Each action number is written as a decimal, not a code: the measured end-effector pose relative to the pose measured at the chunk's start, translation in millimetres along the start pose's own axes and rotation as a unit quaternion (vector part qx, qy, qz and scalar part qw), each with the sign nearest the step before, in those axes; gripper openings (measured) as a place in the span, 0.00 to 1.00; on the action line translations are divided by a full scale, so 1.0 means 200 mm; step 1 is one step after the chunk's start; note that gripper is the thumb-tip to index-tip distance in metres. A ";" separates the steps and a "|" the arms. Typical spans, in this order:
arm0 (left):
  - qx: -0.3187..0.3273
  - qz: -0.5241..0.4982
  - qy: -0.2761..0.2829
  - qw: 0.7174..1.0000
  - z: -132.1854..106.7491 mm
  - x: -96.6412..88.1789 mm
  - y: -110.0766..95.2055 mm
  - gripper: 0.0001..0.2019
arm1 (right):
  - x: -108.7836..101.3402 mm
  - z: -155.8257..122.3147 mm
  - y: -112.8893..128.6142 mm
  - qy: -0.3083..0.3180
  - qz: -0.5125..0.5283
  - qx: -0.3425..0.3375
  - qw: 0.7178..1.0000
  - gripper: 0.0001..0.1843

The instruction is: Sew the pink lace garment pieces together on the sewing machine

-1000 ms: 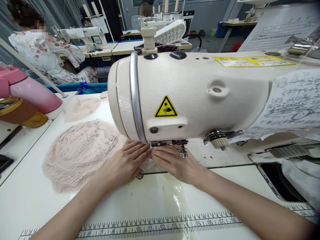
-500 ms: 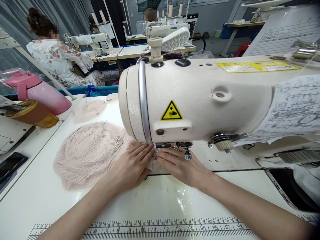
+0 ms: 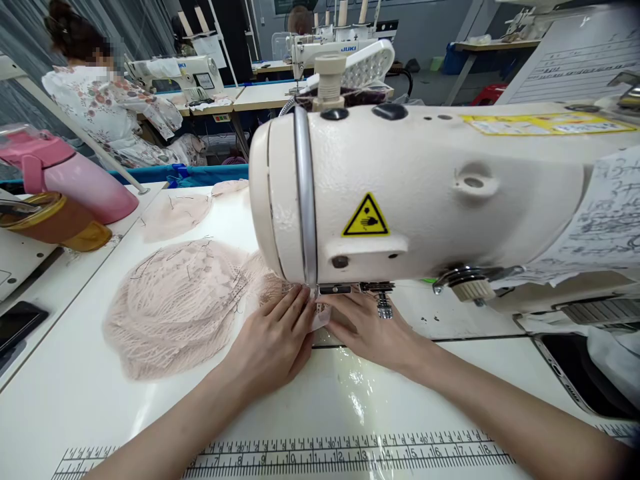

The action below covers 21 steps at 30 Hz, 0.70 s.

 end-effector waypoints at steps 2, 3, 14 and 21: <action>-0.013 -0.006 -0.005 1.000 0.00 0.00 0.00 0.20 | 0.00 0.01 -0.01 0.006 0.043 -0.020 0.999 0.09; -0.019 -0.011 -0.008 1.000 0.00 -0.01 0.00 0.19 | 0.00 0.01 -0.01 0.001 0.058 -0.036 0.998 0.09; 0.002 -0.042 0.019 0.999 0.00 0.00 0.00 0.20 | -0.05 0.00 0.02 -0.058 -0.047 -0.094 0.993 0.09; 0.008 -0.035 0.017 0.999 0.00 0.00 0.00 0.19 | -0.01 -0.04 0.02 0.028 -0.083 -0.083 0.993 0.08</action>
Point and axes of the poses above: each hand's wrist, its own z-axis towards the middle knuckle, its own x-axis out of the palm, y = z × x, the point moved 3 cm from there along z, towards the middle knuckle, and after that the axes turned 10 degrees about -x, right-handed, at the moved point
